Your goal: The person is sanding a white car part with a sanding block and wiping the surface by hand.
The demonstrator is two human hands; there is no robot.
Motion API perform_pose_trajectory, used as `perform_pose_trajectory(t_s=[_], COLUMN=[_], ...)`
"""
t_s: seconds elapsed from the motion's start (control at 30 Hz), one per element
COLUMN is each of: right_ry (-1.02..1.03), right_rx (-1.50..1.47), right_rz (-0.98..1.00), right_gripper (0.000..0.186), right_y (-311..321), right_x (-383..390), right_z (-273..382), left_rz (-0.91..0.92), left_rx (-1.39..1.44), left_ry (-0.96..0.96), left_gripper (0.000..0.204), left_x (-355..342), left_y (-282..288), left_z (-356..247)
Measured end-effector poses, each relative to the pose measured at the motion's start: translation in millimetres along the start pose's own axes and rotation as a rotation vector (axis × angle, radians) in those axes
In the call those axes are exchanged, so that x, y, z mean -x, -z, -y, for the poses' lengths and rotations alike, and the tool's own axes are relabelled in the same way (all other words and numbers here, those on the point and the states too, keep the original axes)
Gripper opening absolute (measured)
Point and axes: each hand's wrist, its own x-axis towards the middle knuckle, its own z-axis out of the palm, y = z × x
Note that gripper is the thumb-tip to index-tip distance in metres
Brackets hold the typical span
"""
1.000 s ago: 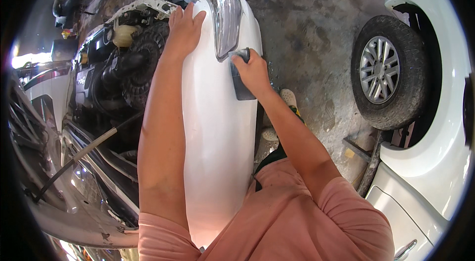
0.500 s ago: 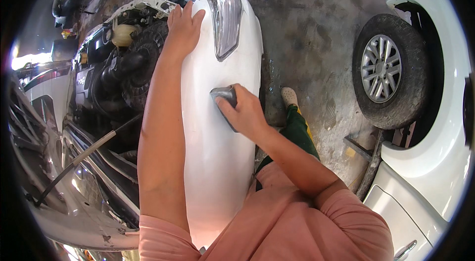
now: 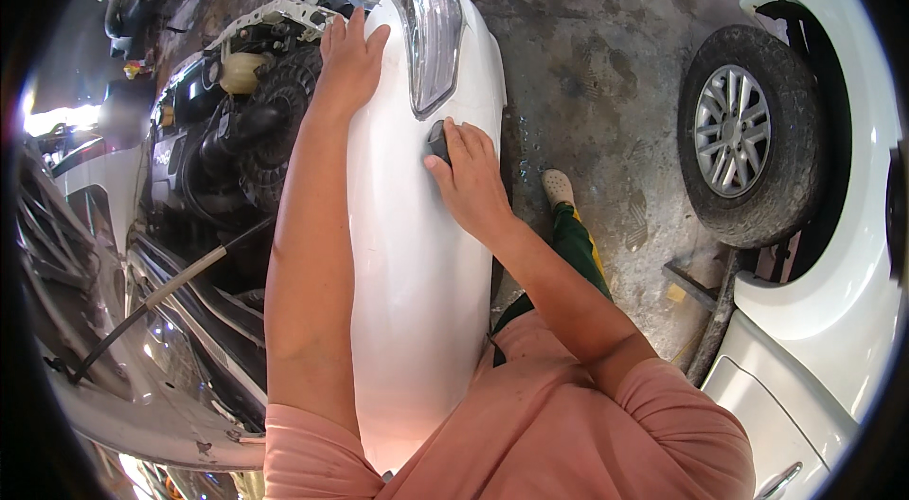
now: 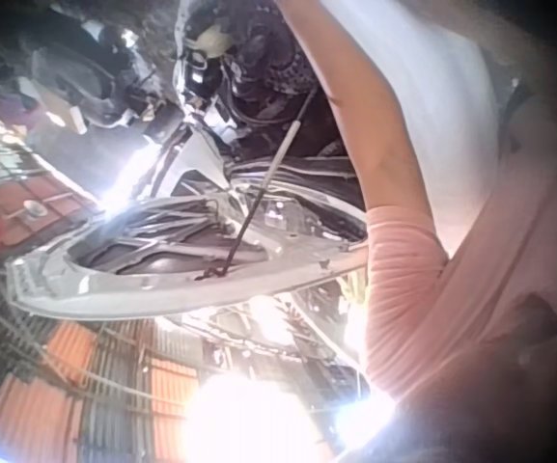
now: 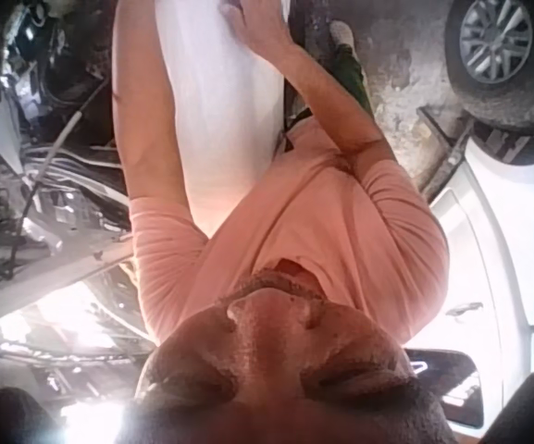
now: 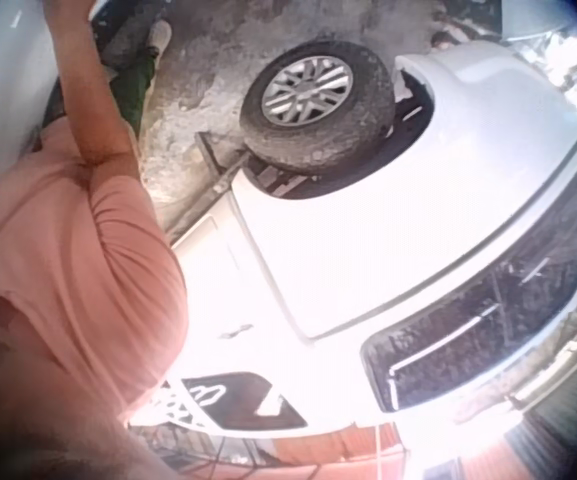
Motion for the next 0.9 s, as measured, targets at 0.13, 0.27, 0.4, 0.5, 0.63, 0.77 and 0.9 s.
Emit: perform_pose_trajectory(t_s=[0.13,0.27,0.4,0.5,0.63,0.77,0.9], right_ry=[-0.13,-0.109,-0.03,0.059,0.032,-0.017,0.083], right_rx=[-0.295,-0.313,-0.203,-0.203,-0.181,-0.208,-0.187], right_rz=[0.068,-0.027,0.006,0.029,-0.016,-0.007,-0.002], right_gripper=[0.056,0.055,0.052,0.053,0.054,0.05,0.048], right_y=[-1.6,-10.5,-6.9,-3.5,-12.4,-9.4,-5.0], right_x=[7.9,8.8,27.9,57.0,16.3,-3.7,45.2], right_z=[0.9,3.4,2.6,14.2,-9.4,-1.4,31.9], left_rz=[-0.052,-0.043,-0.008,-0.017,-0.033,-0.056,-0.06], left_rx=[-0.021,-0.15,-0.002,0.079,0.029,0.01,0.002], left_ry=[-0.041,-0.126,-0.037,0.015,-0.024,-0.075,-0.066], left_gripper=[0.066,0.065,0.07,0.071,0.069,0.067,0.066], left_x=[-3.6,-9.9,-9.4,-2.2,-2.9,1.4,3.8], left_y=[-9.8,-19.2,-12.1,-3.7,-2.4,-3.3,-5.4], left_z=[7.1,41.7,15.6,2.1,-7.8,0.8,4.4])
